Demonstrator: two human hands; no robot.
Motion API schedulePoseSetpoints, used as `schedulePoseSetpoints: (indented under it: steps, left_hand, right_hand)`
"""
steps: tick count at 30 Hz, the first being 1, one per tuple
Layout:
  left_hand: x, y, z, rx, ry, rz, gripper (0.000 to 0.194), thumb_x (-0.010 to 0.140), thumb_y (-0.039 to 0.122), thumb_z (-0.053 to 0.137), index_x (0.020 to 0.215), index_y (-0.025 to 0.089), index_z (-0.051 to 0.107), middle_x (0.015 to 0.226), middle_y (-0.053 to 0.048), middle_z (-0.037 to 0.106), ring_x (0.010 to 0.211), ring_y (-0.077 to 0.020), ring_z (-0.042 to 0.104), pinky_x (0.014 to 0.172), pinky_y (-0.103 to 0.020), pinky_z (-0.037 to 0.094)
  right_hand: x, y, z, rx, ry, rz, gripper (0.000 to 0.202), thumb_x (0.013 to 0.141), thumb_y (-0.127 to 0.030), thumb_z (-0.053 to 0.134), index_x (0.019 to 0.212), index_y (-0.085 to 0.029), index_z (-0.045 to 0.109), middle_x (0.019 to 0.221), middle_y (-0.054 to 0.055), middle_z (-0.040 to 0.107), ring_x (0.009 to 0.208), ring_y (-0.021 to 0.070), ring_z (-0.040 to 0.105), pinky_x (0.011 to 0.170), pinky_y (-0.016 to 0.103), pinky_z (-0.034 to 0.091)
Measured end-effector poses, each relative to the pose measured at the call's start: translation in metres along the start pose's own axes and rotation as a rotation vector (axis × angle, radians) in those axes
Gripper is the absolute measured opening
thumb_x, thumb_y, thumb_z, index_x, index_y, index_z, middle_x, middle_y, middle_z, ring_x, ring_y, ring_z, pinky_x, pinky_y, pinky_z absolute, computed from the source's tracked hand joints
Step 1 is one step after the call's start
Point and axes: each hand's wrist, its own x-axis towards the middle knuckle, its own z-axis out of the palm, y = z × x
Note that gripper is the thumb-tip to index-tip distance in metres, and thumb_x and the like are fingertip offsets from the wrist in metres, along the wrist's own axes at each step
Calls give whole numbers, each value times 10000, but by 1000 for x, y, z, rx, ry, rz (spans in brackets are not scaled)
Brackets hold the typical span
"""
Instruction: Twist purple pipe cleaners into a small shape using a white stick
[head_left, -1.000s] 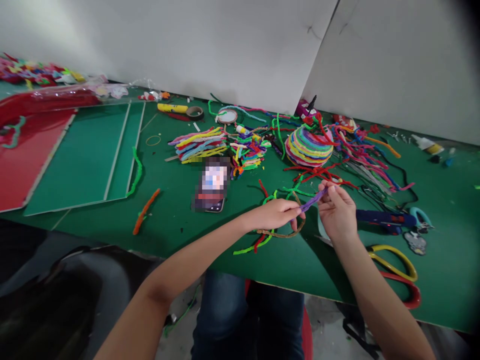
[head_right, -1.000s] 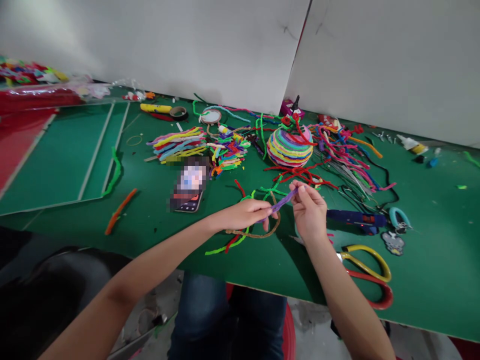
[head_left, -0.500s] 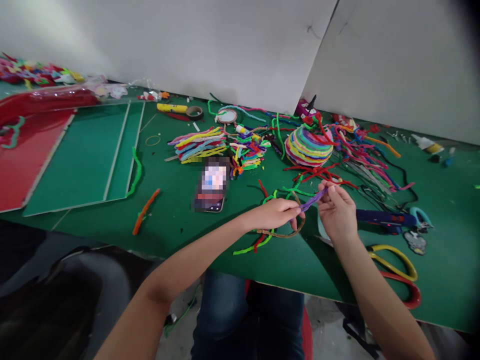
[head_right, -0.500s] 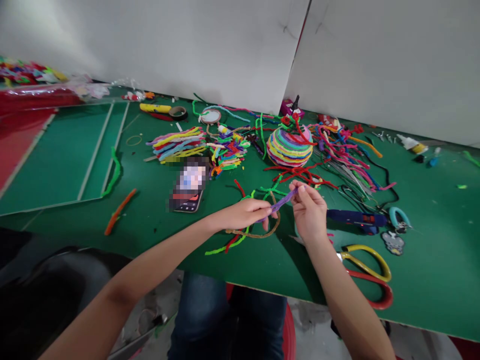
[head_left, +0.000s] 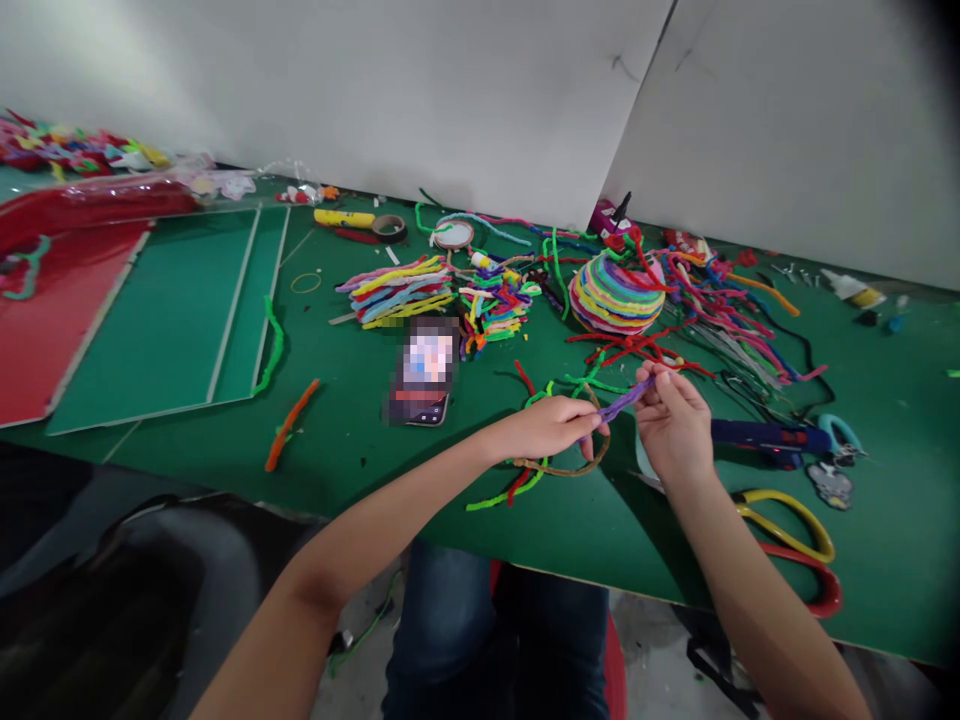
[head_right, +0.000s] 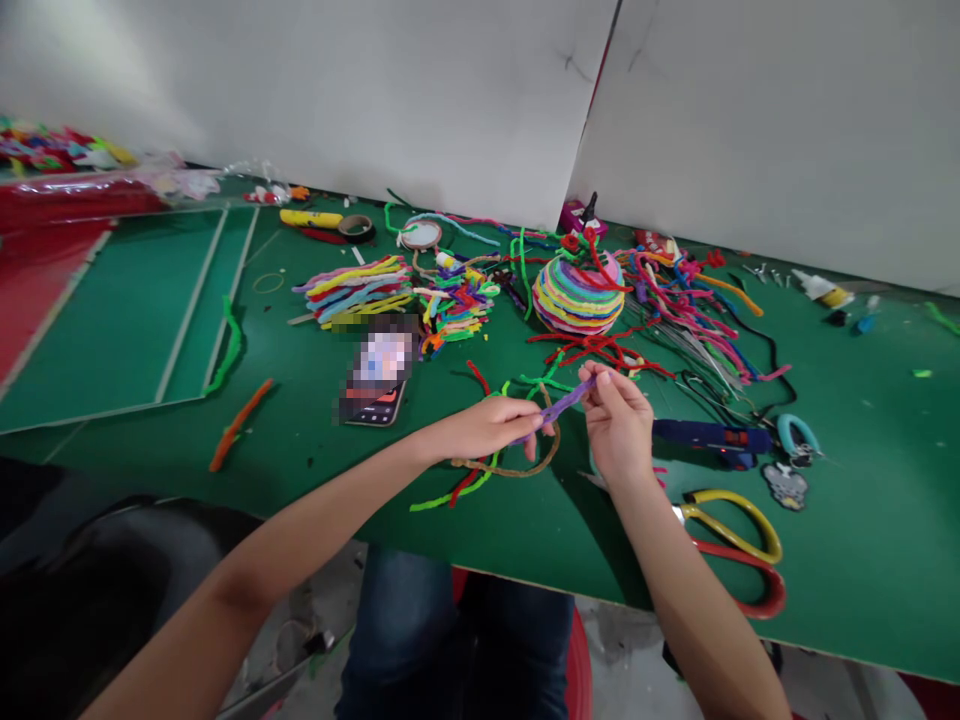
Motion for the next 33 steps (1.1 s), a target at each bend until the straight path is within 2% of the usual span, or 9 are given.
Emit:
schedulePoseSetpoints:
  steps: [15,21,33]
  left_hand:
    - [0,-2,0,-1,-2,17,312,943,305,351,1002,144,612,782,-17,688,702,-90,566,722,-207,400]
    - [0,-1,0,9,-13,5,311,943,300,351,1018,142,608,794,-16,694,701,-88,571,699,-201,398]
    - [-1,1,0,29,-22,-2,308,941,290,353,1012,134,609,829,-37,705,743,-101,595,715,-210,410]
  right_hand:
    - [0,0,1,-4,17,-9,215,548,-278,838,710,-213,712,767,-25,734,726,83,685,675,181,547]
    - [1,2,-2,-33,-11,-15,194,585,-282,823,730,-219,709,784,-24,735,751,87,687,674,188,544]
    - [1,1,-1,-17,-7,26,212,536,-270,840,694,-216,710,771,-18,739,726,87,690,632,166,535]
